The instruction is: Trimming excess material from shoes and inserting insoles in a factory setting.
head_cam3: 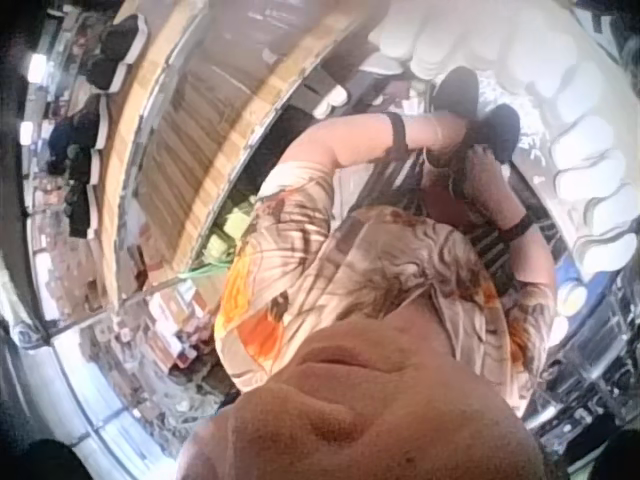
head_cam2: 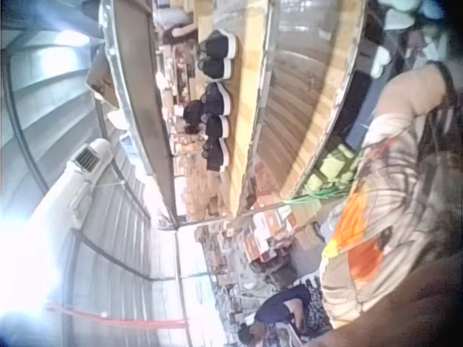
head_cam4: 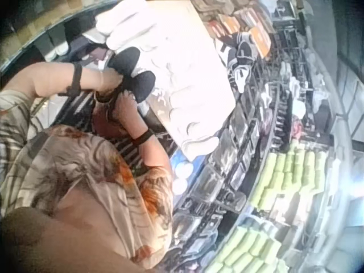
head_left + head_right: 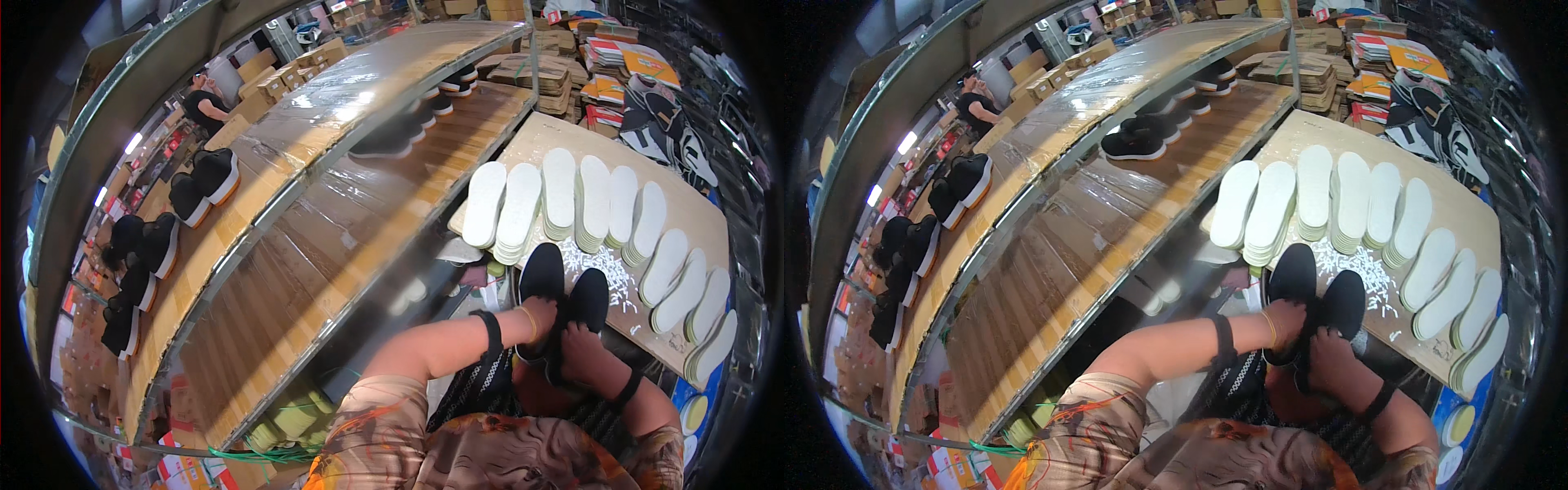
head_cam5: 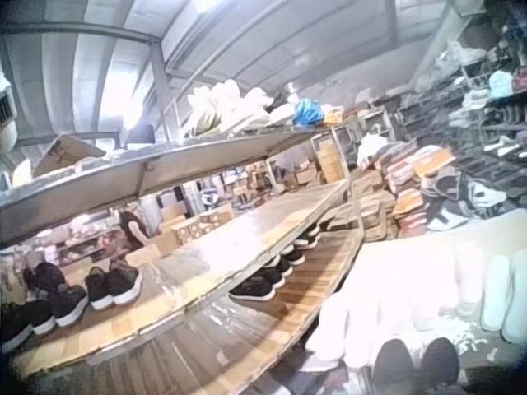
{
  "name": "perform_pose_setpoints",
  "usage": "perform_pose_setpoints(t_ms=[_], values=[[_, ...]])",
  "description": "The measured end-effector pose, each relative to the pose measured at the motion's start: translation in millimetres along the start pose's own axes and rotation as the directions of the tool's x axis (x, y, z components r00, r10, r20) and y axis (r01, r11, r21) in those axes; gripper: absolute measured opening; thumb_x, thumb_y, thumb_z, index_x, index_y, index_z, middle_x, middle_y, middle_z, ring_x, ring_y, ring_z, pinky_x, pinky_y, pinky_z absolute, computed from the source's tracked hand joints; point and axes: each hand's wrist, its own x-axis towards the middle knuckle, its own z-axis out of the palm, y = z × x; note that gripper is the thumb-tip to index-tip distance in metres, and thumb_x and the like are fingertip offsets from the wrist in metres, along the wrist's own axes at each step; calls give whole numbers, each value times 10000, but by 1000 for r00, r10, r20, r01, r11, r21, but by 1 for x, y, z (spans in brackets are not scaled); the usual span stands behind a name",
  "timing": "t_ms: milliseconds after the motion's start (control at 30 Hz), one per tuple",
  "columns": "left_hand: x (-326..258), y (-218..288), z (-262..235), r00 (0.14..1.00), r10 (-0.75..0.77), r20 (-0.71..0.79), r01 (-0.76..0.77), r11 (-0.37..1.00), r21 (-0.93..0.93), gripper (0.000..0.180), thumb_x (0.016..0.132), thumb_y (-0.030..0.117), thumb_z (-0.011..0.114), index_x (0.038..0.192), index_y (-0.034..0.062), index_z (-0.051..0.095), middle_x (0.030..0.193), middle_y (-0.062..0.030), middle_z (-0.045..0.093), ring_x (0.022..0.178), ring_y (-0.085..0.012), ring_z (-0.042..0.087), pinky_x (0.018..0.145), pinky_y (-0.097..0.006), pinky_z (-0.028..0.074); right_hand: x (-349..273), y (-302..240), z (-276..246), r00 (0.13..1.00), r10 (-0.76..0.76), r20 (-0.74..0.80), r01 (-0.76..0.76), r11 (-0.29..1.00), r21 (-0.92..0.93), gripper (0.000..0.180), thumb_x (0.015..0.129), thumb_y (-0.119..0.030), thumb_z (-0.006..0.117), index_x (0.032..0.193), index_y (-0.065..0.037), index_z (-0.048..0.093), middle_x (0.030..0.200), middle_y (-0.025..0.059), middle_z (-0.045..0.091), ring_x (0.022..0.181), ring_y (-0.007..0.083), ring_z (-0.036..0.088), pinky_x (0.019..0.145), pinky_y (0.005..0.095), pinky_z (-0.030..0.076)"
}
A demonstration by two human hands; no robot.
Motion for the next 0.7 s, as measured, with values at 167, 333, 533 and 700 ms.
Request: perform_pose_setpoints(t_ms=[167, 333, 533, 700], values=[[3, -16, -33, 991, -116, 72, 136, 836, -531, 362, 627, 308, 613, 778, -17, 662, 815, -214, 632, 823, -335, 622, 718, -405, 494, -23, 8, -51, 992, -35, 119, -17, 912, 411, 521, 649, -201, 661, 1097, 17, 510, 1108, 210, 527, 1034, 341, 509, 852, 383, 439], [-1, 11, -13, 883, -367, -291, 149, 809, -568, 422, 732, 289, 593, 909, -89, 535, 818, -284, 597, 826, -391, 595, 729, -426, 478, -68, -19, -88, 859, 82, -506, 184, 872, 453, 424, 682, -115, 627, 1072, 9, 516, 1000, 192, 561, 916, 363, 540, 798, 401, 448], [-74, 0, -19, 819, -368, -440, 48, 809, -586, 264, 732, 175, 579, 877, -37, 518, 819, -266, 571, 794, -407, 562, 691, -457, 448, -93, -27, -107, 779, 186, -599, 110, 900, 423, 383, 684, -109, 633, 1041, -2, 548, 978, 178, 582, 896, 333, 565, 783, 361, 453], [-249, -39, -63, 714, -477, -512, 34, 754, -656, 352, 708, 102, 578, 1024, -46, 539, 661, -117, 526, 561, -193, 486, 551, -320, 426, -80, -30, -92, 795, 337, -504, 40, 800, 598, 340, 663, -41, 628, 993, 18, 573, 938, 171, 591, 868, 326, 572, 791, 332, 442]])
